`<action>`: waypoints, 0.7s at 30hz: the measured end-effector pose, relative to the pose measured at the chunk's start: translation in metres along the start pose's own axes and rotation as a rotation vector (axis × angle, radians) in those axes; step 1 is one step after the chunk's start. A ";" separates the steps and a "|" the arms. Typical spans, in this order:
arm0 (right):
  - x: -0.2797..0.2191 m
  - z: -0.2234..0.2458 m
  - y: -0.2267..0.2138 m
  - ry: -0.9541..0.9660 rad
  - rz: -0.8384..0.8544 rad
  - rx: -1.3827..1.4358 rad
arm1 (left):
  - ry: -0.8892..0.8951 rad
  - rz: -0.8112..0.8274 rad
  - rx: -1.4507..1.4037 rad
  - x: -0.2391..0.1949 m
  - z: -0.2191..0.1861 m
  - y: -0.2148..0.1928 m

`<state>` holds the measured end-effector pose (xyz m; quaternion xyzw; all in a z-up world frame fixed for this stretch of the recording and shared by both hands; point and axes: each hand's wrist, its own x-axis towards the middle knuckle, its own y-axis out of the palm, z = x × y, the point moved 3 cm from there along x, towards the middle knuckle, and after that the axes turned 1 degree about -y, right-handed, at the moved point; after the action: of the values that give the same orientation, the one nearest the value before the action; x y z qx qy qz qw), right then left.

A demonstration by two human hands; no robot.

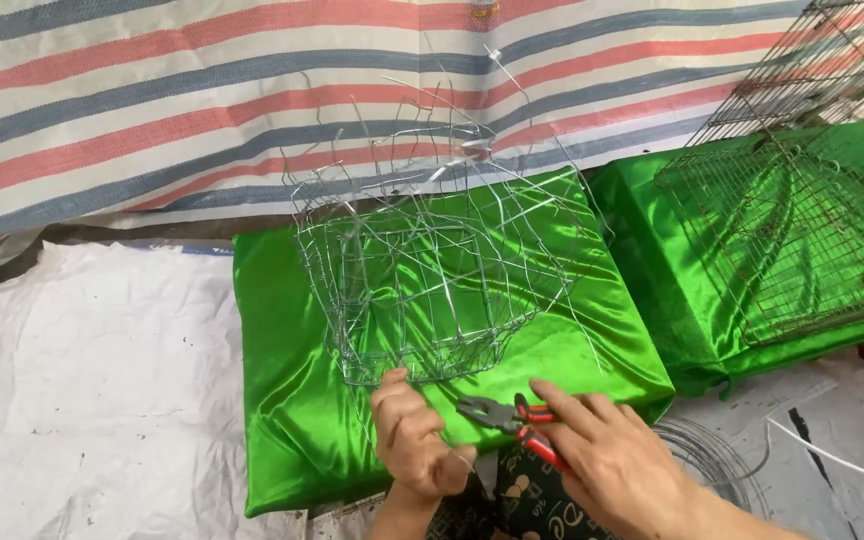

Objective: Constructing the bottom rim and structure of a wire cage by bending and cutting metal wires using pliers.

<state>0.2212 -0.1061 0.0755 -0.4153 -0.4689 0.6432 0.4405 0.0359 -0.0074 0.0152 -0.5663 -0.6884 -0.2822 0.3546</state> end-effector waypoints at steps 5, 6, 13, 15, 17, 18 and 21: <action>0.018 0.038 -0.053 0.032 -0.477 -0.521 | 0.000 -0.046 -0.029 -0.006 -0.005 0.003; 0.023 0.040 -0.056 0.036 -0.477 -0.521 | -0.001 -0.042 -0.031 -0.003 -0.007 0.004; 0.058 0.055 -0.054 -0.028 -0.447 -0.792 | -0.023 -0.056 0.005 0.011 -0.019 0.000; 0.063 0.056 -0.055 -0.036 -0.466 -0.816 | -0.032 -0.051 0.008 0.011 -0.020 0.000; 0.066 0.054 -0.050 -0.034 -0.388 -0.866 | -0.025 -0.039 0.011 0.009 -0.019 0.001; 0.068 0.055 -0.053 -0.032 -0.388 -0.867 | -0.024 -0.038 0.009 0.011 -0.019 0.002; 0.072 0.059 -0.059 -0.037 -0.382 -0.912 | -0.025 0.005 0.013 0.013 -0.021 0.001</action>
<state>0.1567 -0.0412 0.1366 -0.4610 -0.7780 0.2874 0.3157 0.0391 -0.0165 0.0380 -0.5694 -0.6930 -0.2698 0.3503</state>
